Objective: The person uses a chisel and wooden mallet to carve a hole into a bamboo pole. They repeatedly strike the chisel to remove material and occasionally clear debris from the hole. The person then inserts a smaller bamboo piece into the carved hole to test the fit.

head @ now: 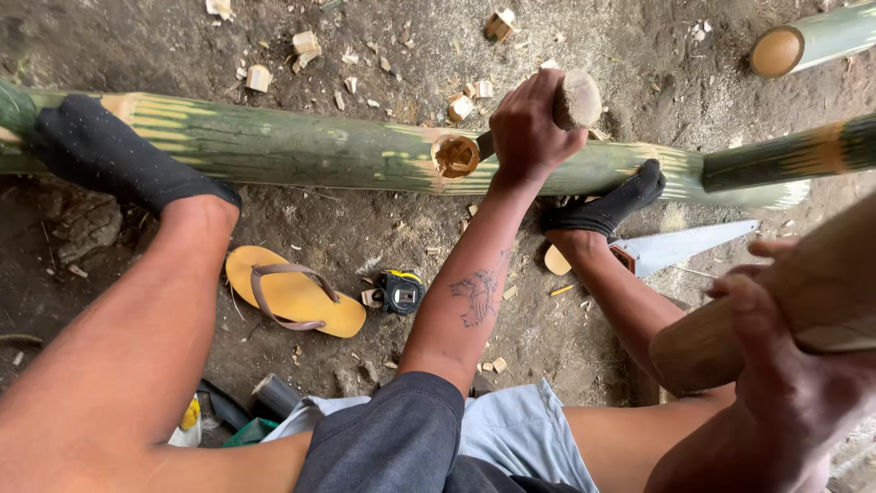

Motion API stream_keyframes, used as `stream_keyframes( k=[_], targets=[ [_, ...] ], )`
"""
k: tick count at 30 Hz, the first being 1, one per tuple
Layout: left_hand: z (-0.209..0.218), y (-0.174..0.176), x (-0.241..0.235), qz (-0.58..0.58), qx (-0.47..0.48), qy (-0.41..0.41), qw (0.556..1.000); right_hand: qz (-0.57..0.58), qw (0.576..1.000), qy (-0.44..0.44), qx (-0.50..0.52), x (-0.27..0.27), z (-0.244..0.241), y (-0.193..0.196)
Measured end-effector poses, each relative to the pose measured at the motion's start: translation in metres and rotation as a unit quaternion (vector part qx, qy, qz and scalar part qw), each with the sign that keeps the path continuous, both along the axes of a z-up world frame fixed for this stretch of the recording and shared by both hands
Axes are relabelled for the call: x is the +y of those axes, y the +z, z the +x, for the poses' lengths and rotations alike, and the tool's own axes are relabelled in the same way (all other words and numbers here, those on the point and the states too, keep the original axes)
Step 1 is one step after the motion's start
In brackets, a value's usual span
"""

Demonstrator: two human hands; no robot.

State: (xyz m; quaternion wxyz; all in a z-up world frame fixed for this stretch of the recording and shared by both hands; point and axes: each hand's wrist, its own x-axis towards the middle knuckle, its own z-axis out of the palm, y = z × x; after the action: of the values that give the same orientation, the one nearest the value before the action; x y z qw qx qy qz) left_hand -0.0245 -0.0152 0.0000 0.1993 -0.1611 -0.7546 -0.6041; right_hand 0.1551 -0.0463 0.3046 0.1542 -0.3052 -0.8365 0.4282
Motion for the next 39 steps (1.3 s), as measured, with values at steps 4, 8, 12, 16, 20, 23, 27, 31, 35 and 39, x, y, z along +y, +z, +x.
stream_keyframes(
  k=[4, 8, 12, 16, 20, 23, 27, 31, 35, 39],
  targets=[
    [0.002, 0.002, 0.001, -0.028, -0.026, 0.0, 0.999, 0.079, 0.911, -0.047, -0.401, -0.007, -0.035, -0.05],
    [0.002, 0.006, -0.002, -0.027, -0.017, 0.001, 0.999, 0.121, 0.979, 0.102, -0.13, 0.02, -0.011, -0.06],
    [-0.005, 0.0, -0.005, -0.009, -0.016, 0.021, 1.0, 0.076, 0.989, 0.034, -0.12, 0.036, 0.015, -0.056],
    [-0.003, -0.007, 0.001, 0.02, -0.021, 0.013, 0.999, 0.086, 0.982, 0.028, -0.166, 0.031, 0.015, -0.077],
    [-0.009, 0.005, 0.01, 0.065, 0.017, -0.016, 0.998, 0.095, 0.976, 0.022, -0.197, 0.026, 0.008, -0.093],
    [0.004, 0.024, 0.013, 0.088, 0.032, -0.053, 0.994, 0.06, 0.991, 0.022, -0.115, 0.021, 0.018, -0.074],
    [0.027, 0.051, 0.02, 0.016, 0.038, -0.099, 0.994, -0.017, 0.999, -0.039, 0.0, 0.019, 0.032, -0.042],
    [0.038, 0.041, 0.017, -0.039, 0.118, -0.147, 0.981, -0.082, 0.994, -0.062, 0.03, 0.01, 0.043, -0.045],
    [0.026, 0.008, 0.005, -0.001, 0.173, -0.161, 0.972, -0.062, 0.997, -0.036, -0.015, -0.001, 0.049, -0.073],
    [0.028, -0.012, 0.002, -0.026, 0.139, -0.189, 0.972, -0.08, 0.995, -0.037, -0.043, -0.002, 0.056, -0.091]
  ],
)
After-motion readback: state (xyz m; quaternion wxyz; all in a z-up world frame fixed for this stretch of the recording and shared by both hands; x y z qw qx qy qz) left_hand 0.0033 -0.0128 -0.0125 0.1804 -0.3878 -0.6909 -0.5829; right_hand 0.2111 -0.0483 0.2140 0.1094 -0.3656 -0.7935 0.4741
